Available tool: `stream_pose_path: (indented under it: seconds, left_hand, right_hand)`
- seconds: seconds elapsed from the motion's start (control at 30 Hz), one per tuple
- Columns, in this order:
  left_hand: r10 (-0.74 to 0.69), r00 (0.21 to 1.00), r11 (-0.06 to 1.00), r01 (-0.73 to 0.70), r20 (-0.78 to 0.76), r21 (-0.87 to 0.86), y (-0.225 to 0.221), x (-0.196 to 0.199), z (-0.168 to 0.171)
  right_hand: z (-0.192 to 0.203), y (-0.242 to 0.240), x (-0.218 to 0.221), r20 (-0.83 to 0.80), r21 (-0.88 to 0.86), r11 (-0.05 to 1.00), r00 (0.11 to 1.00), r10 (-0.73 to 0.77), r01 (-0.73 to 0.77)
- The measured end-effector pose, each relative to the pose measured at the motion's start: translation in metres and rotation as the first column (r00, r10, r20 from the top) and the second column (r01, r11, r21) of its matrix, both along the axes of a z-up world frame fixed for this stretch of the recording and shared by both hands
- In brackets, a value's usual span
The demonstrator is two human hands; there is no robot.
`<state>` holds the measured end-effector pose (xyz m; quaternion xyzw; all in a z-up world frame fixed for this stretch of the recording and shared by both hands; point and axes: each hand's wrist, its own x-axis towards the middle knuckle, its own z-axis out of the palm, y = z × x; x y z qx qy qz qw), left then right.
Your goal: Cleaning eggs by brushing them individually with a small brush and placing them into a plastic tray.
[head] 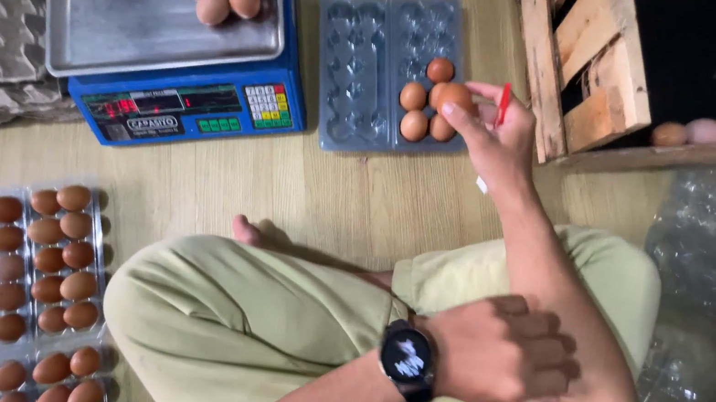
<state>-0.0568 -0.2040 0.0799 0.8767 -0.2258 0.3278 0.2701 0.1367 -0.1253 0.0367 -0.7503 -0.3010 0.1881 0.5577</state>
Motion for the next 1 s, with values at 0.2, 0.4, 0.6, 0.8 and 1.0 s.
stream_pose_path:
  seconds: [0.2,0.4,0.6,0.8,1.0]
  left_hand:
    - [0.149,0.956,-0.4,-0.175,-0.253,-0.899,0.149,0.033,0.016]
    - [-0.427,0.752,-0.545,-0.657,-0.502,-0.521,0.178,0.046,-0.046]
    - [-0.282,0.873,-0.38,-0.482,-0.397,-0.79,0.187,0.067,-0.058]
    - [-0.17,0.908,-0.559,-0.409,-0.383,-0.721,0.215,0.062,-0.075]
    - [-0.087,0.941,-0.614,-0.309,-0.327,-0.726,0.229,0.062,-0.076]
  right_hand:
    - [0.034,-0.02,-0.003,-0.116,0.103,0.992,0.992,-0.055,0.067]
    - [-0.009,-0.018,-0.017,0.017,-0.058,0.998,0.999,0.033,-0.032]
    - [-0.025,0.011,-0.014,0.214,-0.098,0.995,0.977,0.02,0.001]
    - [-0.032,0.016,-0.001,-0.018,-0.213,0.973,0.996,0.082,-0.084]
    - [-0.043,0.0,0.035,-0.379,0.207,0.964,0.922,-0.08,0.168]
